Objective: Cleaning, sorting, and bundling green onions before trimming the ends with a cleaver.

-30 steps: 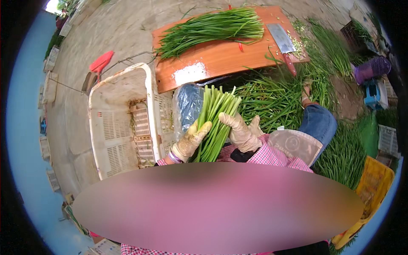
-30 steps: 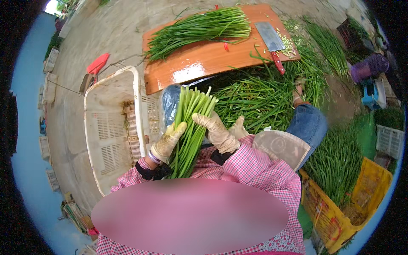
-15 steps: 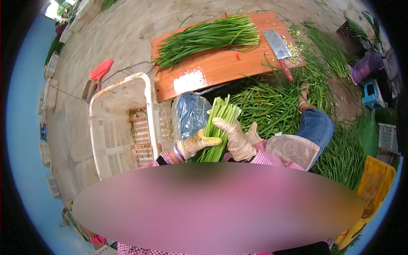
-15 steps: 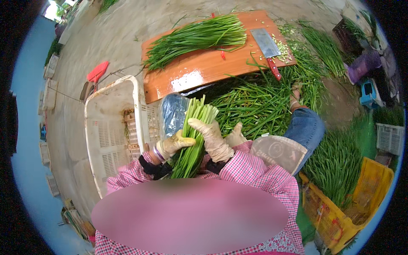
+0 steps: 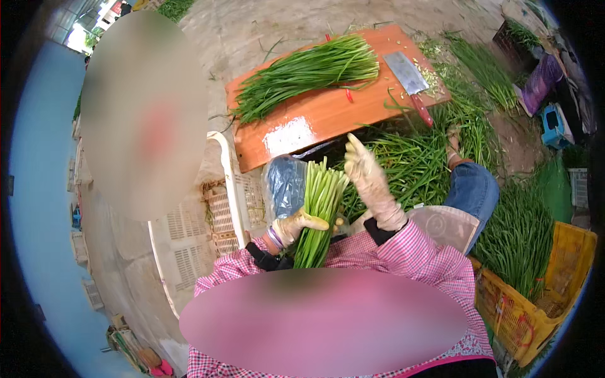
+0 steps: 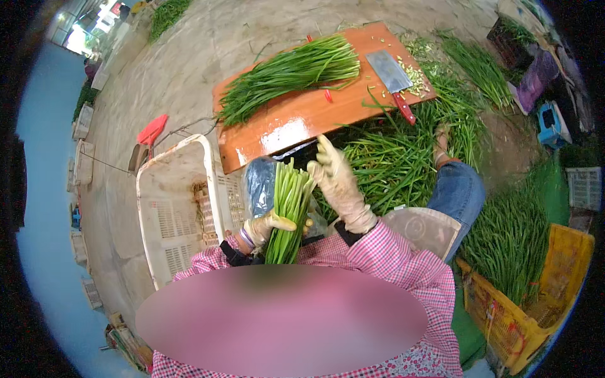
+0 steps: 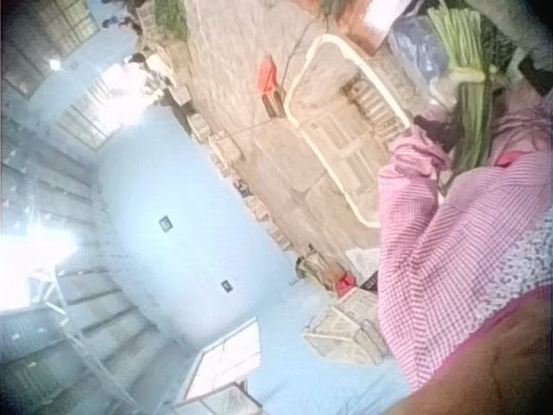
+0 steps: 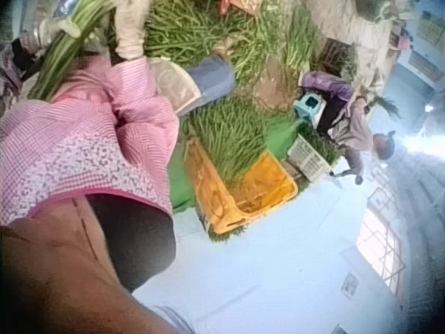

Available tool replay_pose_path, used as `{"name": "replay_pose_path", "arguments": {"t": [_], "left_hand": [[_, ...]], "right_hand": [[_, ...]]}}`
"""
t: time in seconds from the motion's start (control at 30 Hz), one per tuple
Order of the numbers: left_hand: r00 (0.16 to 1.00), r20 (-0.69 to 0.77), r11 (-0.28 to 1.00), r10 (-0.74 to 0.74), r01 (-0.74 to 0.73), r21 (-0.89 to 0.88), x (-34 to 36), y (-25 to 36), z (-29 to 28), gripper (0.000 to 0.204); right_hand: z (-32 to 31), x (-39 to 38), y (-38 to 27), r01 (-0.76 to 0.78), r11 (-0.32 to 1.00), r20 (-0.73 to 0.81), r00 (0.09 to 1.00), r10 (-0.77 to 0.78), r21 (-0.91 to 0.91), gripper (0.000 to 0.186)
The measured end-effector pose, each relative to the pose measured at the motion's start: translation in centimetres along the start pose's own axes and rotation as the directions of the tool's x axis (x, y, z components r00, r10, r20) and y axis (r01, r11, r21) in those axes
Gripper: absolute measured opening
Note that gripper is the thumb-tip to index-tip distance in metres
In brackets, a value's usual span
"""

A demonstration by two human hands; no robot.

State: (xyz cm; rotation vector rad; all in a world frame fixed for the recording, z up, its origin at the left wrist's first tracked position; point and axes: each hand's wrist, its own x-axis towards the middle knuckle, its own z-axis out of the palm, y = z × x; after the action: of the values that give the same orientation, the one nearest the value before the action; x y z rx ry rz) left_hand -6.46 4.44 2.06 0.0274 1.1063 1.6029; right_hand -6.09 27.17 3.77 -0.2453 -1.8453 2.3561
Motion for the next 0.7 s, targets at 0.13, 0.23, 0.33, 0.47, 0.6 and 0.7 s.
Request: {"name": "replay_pose_path", "arguments": {"t": [0.13,0.23,0.33,0.47,0.6,0.7], "left_hand": [[1.0,0.031,0.999,0.003,-0.004,0.05,0.1,0.2,0.2,0.07],[1.0,0.02,0.99,0.015,-0.018,0.141,0.0,0.5,0.3,0.073],[0.999,0.028,0.995,0.018,-0.021,0.099,-0.3,0.4,0.1,0.075],[1.0,0.024,0.991,-0.002,-0.001,0.133,-0.5,0.2,0.1,0.076],[0.997,-0.081,0.997,0.002,0.005,0.079,-0.8,0.2,0.8,0.061],[0.999,-0.04,0.993,0.023,-0.018,0.12,-0.6,0.3,0.9,0.066]], "right_hand": [[-1.4,2.4,-4.2,0.3,0.871,0.398,0.907,-0.136,-0.388,0.035],[-1.1,3.8,-5.4,0.053,0.947,0.433,0.896,0.095,-0.317,0.027],[-1.1,4.6,-5.1,-0.07,0.949,0.401,0.894,0.197,-0.309,0.023],[-1.8,5.3,-4.2,-0.114,0.968,0.568,0.792,0.226,-0.226,0.028],[-1.5,4.9,-4.1,-0.119,0.977,0.487,0.852,0.192,-0.178,0.031],[-1.1,4.8,-4.4,-0.004,0.976,0.497,0.86,0.116,-0.22,0.018]]}}
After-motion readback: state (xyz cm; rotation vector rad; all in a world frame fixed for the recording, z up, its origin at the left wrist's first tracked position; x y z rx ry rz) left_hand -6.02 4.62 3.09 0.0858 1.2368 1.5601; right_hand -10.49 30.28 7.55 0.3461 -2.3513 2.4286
